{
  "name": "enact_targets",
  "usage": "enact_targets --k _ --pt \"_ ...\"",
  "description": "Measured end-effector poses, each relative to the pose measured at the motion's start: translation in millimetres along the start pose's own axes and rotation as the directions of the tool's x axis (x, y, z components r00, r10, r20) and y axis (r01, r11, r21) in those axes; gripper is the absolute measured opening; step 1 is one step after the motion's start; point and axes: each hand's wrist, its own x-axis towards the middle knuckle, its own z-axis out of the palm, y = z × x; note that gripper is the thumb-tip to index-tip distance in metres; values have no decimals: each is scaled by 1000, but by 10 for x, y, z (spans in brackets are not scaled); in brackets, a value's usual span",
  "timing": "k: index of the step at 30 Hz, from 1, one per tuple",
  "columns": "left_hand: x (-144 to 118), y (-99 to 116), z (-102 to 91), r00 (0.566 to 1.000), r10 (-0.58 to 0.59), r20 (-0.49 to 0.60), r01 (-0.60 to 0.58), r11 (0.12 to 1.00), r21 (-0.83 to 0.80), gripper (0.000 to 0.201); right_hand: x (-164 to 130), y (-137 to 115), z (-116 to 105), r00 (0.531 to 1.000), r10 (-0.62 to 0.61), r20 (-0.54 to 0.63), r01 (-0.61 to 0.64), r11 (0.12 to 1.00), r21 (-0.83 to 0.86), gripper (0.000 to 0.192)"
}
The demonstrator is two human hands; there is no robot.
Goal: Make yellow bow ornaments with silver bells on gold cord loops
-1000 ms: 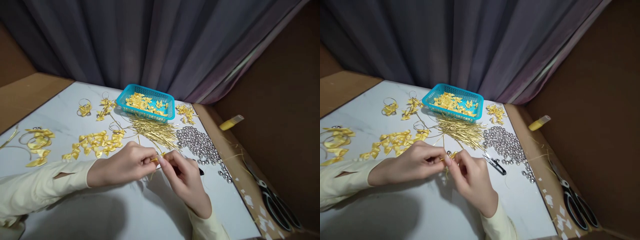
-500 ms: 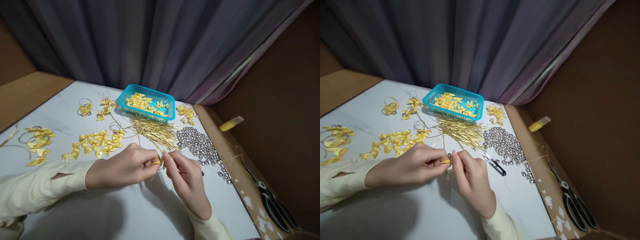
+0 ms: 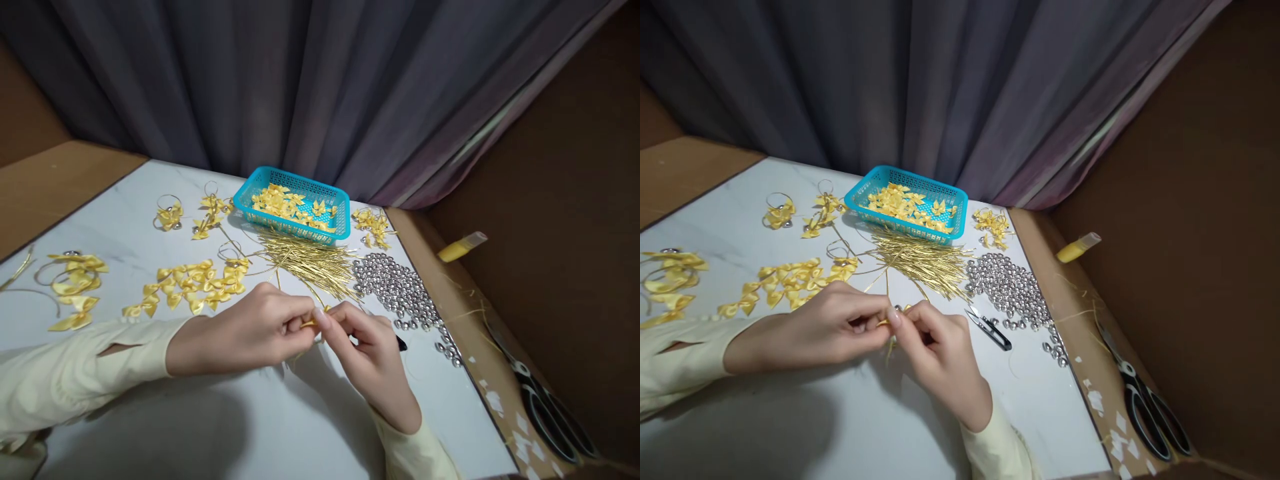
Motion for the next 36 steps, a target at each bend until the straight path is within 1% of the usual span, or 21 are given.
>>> enact_targets --k 2,5,8,11,13,16,19,24,27,29,31,33,34,36 --pt "0 -5 4 1000 1 -6 -1 1000 -4 24 -8 1 20 1000 -7 11 7 1000 22 33" --pt "-9 7 -3 1000 17 -2 -17 1000 -3 26 -13 13 43 1000 -14 -16 15 998 62 37" --pt "-31 20 -11 997 62 38 -62 998 13 25 3 32 47 999 -45 -15 46 999 23 37" --pt "-49 19 -5 993 104 55 -105 994 10 24 15 42 45 997 -78 3 78 997 -17 37" --pt "-49 14 1 993 105 54 -104 995 -4 24 8 39 47 996 -83 8 83 996 -14 37" --pt "-31 17 -1 997 69 31 -68 997 -38 27 -26 26 57 997 -72 -14 72 997 -3 35" --pt "-3 33 -21 999 24 27 -21 995 -98 27 -60 15 73 997 -59 -56 60 998 15 35" --pt "32 51 -52 991 -77 109 100 969 -224 25 -81 17 92 996 -32 -78 38 996 86 35" --pt "51 52 -62 973 -154 170 203 924 -323 24 -90 21 95 996 -26 -86 36 992 120 36" --pt "65 54 -70 946 -213 246 300 864 -404 23 -101 18 96 995 -31 -95 44 990 133 36" --pt "76 58 -81 903 -262 341 407 775 -483 23 -111 11 98 993 -43 -113 59 989 138 35" --pt "85 63 -94 856 -282 434 497 680 -539 25 -118 3 100 990 -55 -129 73 989 133 35" --pt "88 65 -100 838 -286 465 527 644 -554 25 -121 0 101 989 -60 -135 78 989 130 35" --pt "91 65 -110 820 -289 494 557 602 -572 26 -127 -1 101 988 -70 -139 87 989 119 35"
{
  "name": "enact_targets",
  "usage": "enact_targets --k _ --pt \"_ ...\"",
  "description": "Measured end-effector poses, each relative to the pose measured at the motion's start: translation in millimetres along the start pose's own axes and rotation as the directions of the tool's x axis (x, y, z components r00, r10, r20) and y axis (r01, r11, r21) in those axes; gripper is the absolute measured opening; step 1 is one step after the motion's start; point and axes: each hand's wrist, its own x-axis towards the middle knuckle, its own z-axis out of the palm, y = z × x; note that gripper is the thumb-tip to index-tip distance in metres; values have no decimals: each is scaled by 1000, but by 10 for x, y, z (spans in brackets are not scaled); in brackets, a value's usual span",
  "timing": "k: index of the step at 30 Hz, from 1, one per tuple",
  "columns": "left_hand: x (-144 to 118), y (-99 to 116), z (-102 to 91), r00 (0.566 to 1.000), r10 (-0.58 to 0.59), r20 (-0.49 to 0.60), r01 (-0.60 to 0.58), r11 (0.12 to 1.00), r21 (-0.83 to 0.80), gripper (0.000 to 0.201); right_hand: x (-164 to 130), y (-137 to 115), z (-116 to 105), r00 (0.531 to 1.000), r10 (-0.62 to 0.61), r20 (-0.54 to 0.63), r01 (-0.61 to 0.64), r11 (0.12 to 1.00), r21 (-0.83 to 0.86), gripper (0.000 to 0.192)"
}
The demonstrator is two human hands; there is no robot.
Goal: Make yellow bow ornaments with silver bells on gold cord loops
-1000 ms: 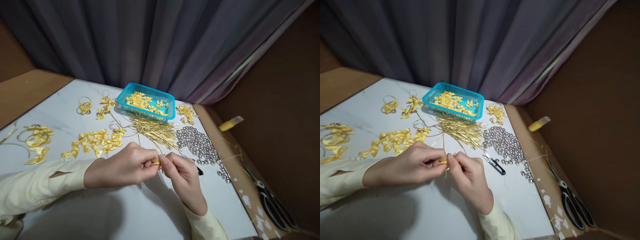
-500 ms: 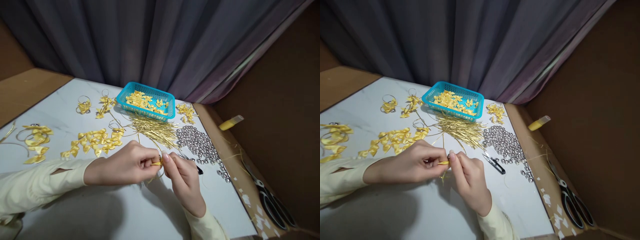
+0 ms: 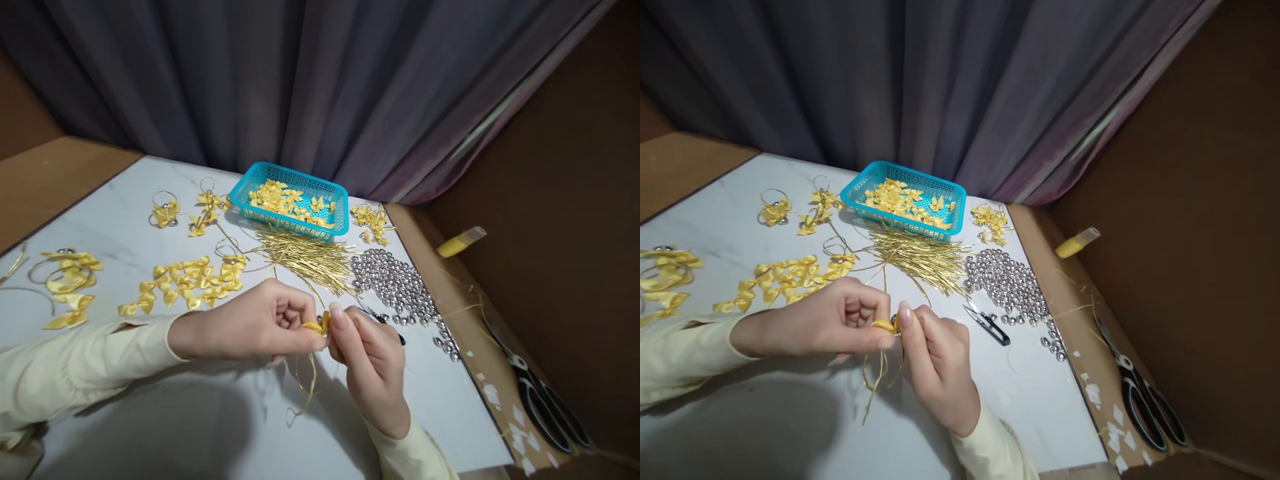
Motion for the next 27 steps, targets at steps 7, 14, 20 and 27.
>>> enact_targets --k 7,14,20,27 --pt "-1 16 -22 995 -86 44 90 991 -95 31 -13 -4 -17 979 -192 -63 175 963 -205 30" --pt "-28 5 28 995 -100 -3 99 995 -19 27 68 7 -52 997 -69 32 70 996 -51 34" --pt "-53 13 57 996 -82 -34 84 995 52 23 64 24 -46 997 26 74 -30 998 49 35" --pt "-72 23 67 998 -24 -64 29 997 67 27 13 19 -10 988 -156 -8 155 985 -78 25"
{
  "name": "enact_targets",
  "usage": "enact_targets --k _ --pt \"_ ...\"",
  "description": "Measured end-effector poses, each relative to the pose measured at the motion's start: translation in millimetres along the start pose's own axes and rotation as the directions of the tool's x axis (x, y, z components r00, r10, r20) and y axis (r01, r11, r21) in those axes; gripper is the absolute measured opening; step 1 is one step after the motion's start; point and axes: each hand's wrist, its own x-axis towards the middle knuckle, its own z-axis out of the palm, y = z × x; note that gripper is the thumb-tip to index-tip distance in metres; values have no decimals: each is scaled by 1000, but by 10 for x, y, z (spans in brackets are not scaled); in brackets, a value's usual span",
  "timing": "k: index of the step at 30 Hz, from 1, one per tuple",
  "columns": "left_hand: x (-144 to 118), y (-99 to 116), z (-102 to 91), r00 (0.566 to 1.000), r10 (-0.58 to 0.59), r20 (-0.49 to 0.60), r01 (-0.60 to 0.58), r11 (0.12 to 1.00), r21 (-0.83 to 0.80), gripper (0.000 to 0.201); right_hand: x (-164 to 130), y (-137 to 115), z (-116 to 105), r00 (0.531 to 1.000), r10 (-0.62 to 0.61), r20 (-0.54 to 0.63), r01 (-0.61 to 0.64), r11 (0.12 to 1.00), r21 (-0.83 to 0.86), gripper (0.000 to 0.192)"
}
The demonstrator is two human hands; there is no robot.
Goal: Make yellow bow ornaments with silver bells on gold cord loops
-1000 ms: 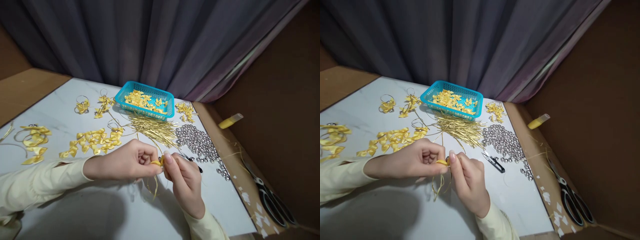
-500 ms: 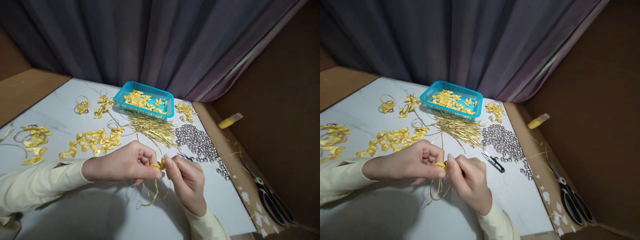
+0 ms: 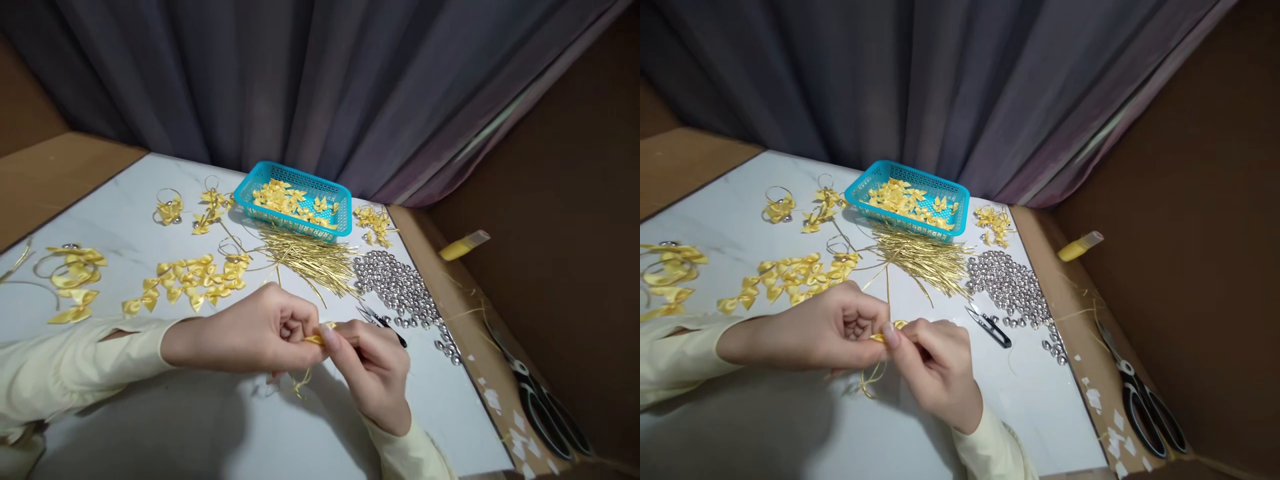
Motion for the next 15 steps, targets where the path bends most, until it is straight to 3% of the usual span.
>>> enact_targets --k 9,15 --pt "10 40 -25 991 -111 79 123 978 -169 24 -54 -79 36 978 -182 -99 159 966 -203 22" --pt "4 56 -30 980 -155 121 178 962 -208 26 -72 -53 14 957 -286 -40 267 929 -256 18"
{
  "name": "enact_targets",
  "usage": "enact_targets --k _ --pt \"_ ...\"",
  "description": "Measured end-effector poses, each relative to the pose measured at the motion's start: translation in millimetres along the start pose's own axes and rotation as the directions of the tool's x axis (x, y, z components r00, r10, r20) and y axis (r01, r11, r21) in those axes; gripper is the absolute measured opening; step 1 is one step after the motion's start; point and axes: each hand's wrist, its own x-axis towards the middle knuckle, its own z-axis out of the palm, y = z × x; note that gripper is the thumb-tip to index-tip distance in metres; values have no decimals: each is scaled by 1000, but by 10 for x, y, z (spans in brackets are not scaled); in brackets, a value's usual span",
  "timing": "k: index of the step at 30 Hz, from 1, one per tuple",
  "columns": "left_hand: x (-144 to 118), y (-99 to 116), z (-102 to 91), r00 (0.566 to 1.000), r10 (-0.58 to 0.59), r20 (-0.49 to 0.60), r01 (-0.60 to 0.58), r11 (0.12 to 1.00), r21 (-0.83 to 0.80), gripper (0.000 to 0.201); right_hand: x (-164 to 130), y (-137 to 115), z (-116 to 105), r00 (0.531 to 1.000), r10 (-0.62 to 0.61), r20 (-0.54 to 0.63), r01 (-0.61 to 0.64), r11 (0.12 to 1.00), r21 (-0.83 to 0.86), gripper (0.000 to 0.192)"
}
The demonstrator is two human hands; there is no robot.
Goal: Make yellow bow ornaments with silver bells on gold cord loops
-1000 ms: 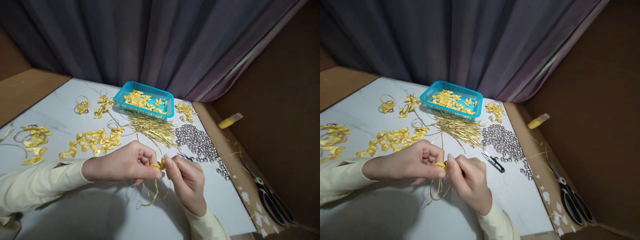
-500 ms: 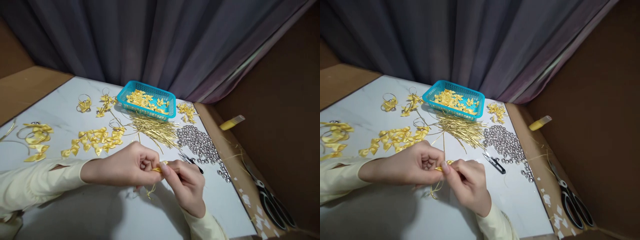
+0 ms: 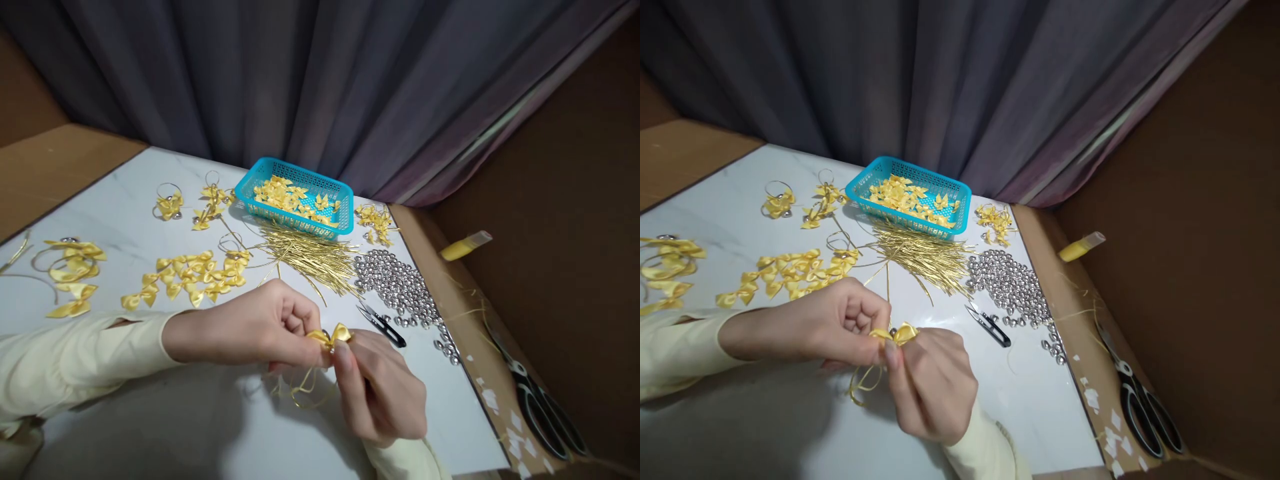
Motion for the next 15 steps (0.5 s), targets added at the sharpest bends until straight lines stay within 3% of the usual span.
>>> enact_targets --k 4,6,9,12,15 --pt "-7 26 4 999 -27 23 28 999 -28 27 27 -8 -45 994 -71 80 77 993 -84 17" --pt "-7 27 4 999 -23 24 23 999 -29 28 23 -18 -34 996 -69 63 74 993 -96 18" --pt "-12 15 6 1000 25 -9 -25 1000 18 27 -19 -36 33 992 111 -68 -108 993 52 20" --pt "-26 -4 8 996 83 -37 -80 994 80 27 -81 -48 102 888 456 -67 -409 846 342 24" --pt "-34 -29 5 991 127 -41 -121 984 134 26 -112 -43 128 773 627 94 -562 610 558 29"
